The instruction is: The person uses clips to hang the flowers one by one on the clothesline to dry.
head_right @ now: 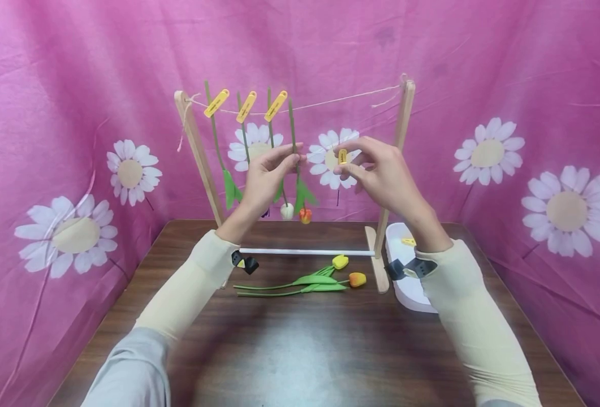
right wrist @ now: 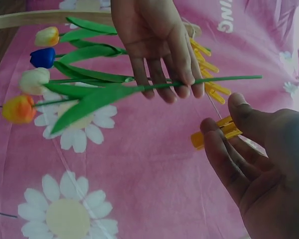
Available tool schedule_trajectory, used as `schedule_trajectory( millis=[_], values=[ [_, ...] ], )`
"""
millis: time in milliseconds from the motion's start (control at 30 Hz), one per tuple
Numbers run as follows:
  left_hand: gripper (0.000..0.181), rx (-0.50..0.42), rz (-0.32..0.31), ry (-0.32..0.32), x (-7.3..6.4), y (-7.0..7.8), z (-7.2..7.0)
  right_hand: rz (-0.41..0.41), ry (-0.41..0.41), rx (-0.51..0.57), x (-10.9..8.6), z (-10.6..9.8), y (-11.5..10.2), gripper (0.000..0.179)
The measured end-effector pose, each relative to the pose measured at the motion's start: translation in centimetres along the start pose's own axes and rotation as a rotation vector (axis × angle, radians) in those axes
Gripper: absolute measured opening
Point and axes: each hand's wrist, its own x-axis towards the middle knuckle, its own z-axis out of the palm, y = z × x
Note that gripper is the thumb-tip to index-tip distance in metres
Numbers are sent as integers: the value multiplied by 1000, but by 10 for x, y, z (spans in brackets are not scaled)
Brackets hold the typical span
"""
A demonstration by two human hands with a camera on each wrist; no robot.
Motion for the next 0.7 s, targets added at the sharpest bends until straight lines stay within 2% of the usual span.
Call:
schedule_trajectory(
  millis=[133,267,500,700],
  values=[
    [28,-2,11,23,9,2,3,9,55,6,8,2,-2,29],
    [29,2,19,36,14,4,6,49,108,62,15,4,-5,26],
    [29,6,-1,61,21,5,12,69,179,244,33,8,-11,18],
    [28,64,-1,70,25,5,15,114,238,461,53,10,-18,8]
  ],
)
